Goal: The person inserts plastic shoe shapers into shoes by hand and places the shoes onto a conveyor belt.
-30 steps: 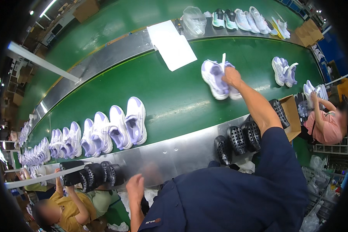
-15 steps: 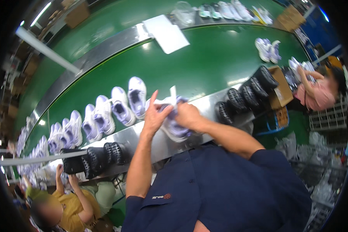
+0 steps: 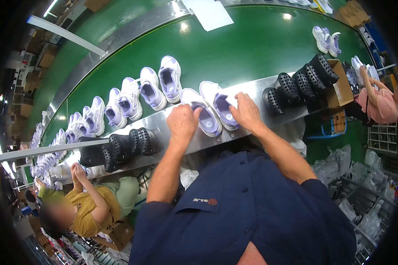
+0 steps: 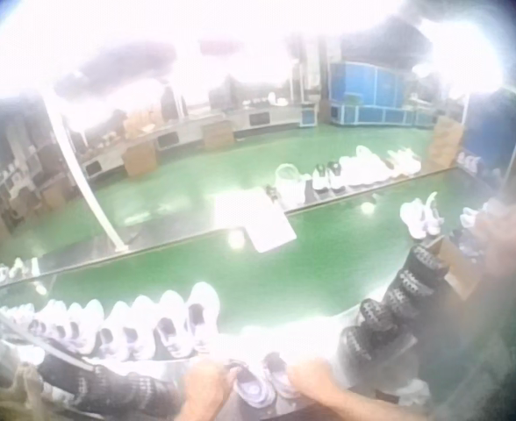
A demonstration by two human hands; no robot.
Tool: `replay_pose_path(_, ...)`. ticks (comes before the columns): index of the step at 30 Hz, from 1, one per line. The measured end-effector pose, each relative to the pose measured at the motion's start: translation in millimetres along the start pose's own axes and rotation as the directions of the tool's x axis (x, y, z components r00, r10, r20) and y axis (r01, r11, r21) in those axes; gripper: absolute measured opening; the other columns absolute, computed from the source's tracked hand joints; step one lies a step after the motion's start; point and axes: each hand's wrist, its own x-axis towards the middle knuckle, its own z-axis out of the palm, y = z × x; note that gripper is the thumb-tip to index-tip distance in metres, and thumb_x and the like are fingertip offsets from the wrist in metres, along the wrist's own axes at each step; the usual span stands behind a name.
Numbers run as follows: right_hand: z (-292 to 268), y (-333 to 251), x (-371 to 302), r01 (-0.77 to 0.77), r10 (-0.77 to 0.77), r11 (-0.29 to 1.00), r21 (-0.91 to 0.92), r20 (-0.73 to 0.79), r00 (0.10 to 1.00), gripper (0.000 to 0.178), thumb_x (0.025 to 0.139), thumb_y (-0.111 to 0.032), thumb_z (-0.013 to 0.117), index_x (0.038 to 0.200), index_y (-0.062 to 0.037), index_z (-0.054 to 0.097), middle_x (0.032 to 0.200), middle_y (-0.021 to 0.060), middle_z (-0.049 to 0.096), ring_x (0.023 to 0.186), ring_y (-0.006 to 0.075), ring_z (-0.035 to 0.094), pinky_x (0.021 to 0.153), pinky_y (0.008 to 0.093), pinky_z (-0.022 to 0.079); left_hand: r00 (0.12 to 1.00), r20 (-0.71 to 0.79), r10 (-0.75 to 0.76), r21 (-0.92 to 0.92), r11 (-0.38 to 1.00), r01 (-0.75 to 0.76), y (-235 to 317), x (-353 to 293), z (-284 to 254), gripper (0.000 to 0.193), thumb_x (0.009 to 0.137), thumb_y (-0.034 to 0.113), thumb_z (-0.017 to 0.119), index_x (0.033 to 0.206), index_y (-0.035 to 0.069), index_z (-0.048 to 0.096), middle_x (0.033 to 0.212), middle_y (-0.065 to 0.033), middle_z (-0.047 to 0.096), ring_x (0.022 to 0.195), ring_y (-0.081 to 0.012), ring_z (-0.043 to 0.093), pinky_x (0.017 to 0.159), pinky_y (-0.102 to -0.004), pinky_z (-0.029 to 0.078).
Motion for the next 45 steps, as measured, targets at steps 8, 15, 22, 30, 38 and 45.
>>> replay_pose_path(8,8.5,13.8,18.6,0.135,-0.114,0.989,-0.063,0.264,0.958,0.027,0.075,-0.017,0.064,0.088,0.0067,0.066,0.083,0.0261,0.068,0.083,0.0389,0.069,0.077,0.0458,0.055,0.817,-0.394,0.421,-0.157,0.845,-0.511,19.9,71.0,55.8,0.031,0.084,0.028,0.073,0.079,-0.002,0.067,0.068,-0.0175,0.065,0.059,-0.0297,0.063,0.054,-0.0417,0.048)
replay_pose_path(15,-49.5,9.2,20.3,-0.09,0.081,0.996,-0.001,0.447,0.891,0.025,0.077,-0.018,0.063,0.081,0.0066,0.068,0.071,0.0234,0.068,0.062,0.0311,0.069,0.063,0.0401,0.055,0.898,0.396,0.194,-0.738,0.649,0.185,37.0,99.0,23.4,0.022,0.092,0.019,0.064,0.081,0.001,0.067,0.067,-0.0027,0.062,0.056,-0.0108,0.056,0.054,-0.0274,0.045)
replay_pose_path(22,-18.2,35.0,1.4,0.066,-0.041,0.991,-0.12,0.2,0.979,0.031,0.081,-0.023,0.063,0.096,0.004,0.063,0.091,0.0271,0.067,0.088,0.0441,0.065,0.08,0.0487,0.053,0.877,0.17,0.449,-0.773,0.613,-0.164,41.2,89.0,35.6,0.02,0.081,0.017,0.068,0.084,-0.002,0.069,0.071,-0.0092,0.066,0.06,-0.019,0.059,0.059,-0.0356,0.047)
replay_pose_path(30,-102.6,76.9,-57.9,-0.074,0.09,0.995,0.061,-0.344,0.935,0.042,0.089,-0.033,0.065,0.11,0.003,0.06,0.102,0.0227,0.064,0.097,0.039,0.063,0.085,0.0469,0.05,0.956,-0.198,0.216,-0.633,0.717,-0.293,35.6,65.1,101.2,0.02,0.091,0.017,0.063,0.087,-0.003,0.066,0.067,-0.0062,0.061,0.064,-0.0138,0.054,0.059,-0.0322,0.044)
replay_pose_path(38,-166.2,199.5,-28.5,-0.432,0.216,0.82,-0.375,-0.496,0.841,0.056,0.09,-0.052,0.06,0.11,0.0005,0.061,0.101,0.0205,0.064,0.097,0.0399,0.063,0.083,0.0487,0.051,0.971,-0.041,0.233,-0.75,0.635,-0.185,48.7,71.3,95.8,0.023,0.093,0.019,0.062,0.092,-0.003,0.066,0.072,0.0009,0.056,0.067,-0.0095,0.047,0.06,-0.0294,0.04)
replay_pose_path(45,-191.0,123.6,-45.5,-0.079,-0.011,0.959,-0.273,-0.314,0.949,0.046,0.088,-0.045,0.066,0.088,0.0009,0.063,0.085,0.0204,0.065,0.08,0.0388,0.066,0.068,0.0467,0.053,0.966,0.05,0.253,-0.852,0.516,-0.091,47.2,68.2,93.1,0.023,0.093,0.021,0.063,0.086,-0.001,0.065,0.072,0.0024,0.054,0.067,-0.0088,0.045,0.06,-0.0277,0.037)
